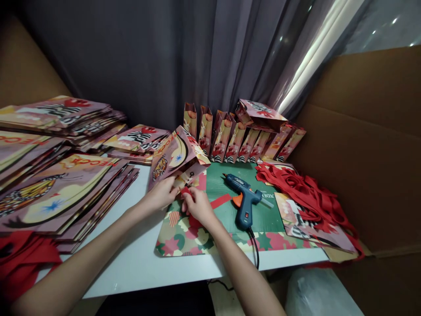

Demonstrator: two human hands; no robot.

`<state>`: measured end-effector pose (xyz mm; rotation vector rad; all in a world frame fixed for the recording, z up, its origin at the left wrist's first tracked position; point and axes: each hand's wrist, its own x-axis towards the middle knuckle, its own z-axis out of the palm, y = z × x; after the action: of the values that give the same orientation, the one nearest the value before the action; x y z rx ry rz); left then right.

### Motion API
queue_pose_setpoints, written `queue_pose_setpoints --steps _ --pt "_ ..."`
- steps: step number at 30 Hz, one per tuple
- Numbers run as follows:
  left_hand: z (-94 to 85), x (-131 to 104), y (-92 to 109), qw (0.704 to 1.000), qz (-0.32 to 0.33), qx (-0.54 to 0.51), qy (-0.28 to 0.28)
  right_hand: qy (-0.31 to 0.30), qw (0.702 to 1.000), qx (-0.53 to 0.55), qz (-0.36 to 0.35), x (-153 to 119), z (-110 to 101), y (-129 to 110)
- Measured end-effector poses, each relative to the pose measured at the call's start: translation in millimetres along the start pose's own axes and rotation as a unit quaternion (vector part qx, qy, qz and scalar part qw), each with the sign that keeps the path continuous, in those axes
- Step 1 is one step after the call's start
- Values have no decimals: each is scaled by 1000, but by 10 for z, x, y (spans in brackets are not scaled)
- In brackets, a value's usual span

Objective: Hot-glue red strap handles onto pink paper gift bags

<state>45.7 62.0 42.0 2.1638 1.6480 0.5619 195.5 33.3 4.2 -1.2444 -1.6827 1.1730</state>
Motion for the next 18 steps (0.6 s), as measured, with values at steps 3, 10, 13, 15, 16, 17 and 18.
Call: queue_pose_setpoints --steps 3,10,13,15,16,17,18 --pt "-35 20 -40 1000 -8 8 -10 -8 998 26 49 -238 -24 -38" --pt "-157 51 -59 1000 -22 5 -9 14 997 -18 71 -1290 -214 -31" --pt "-180 69 -69 1000 -26 2 -10 39 990 -8 133 -1774 -332 53" --pt "-177 73 -72 1000 -27 0 -13 76 982 6 175 -2067 -444 113" --pt "-173 72 -70 1000 -27 -2 -15 98 977 10 188 -2200 -516 139" --pt "-168 67 -64 999 -27 -4 -18 93 976 5 199 -2322 -598 160" --pt "-165 60 -55 999 -27 -6 -19 96 973 -5 211 -2432 -687 180"
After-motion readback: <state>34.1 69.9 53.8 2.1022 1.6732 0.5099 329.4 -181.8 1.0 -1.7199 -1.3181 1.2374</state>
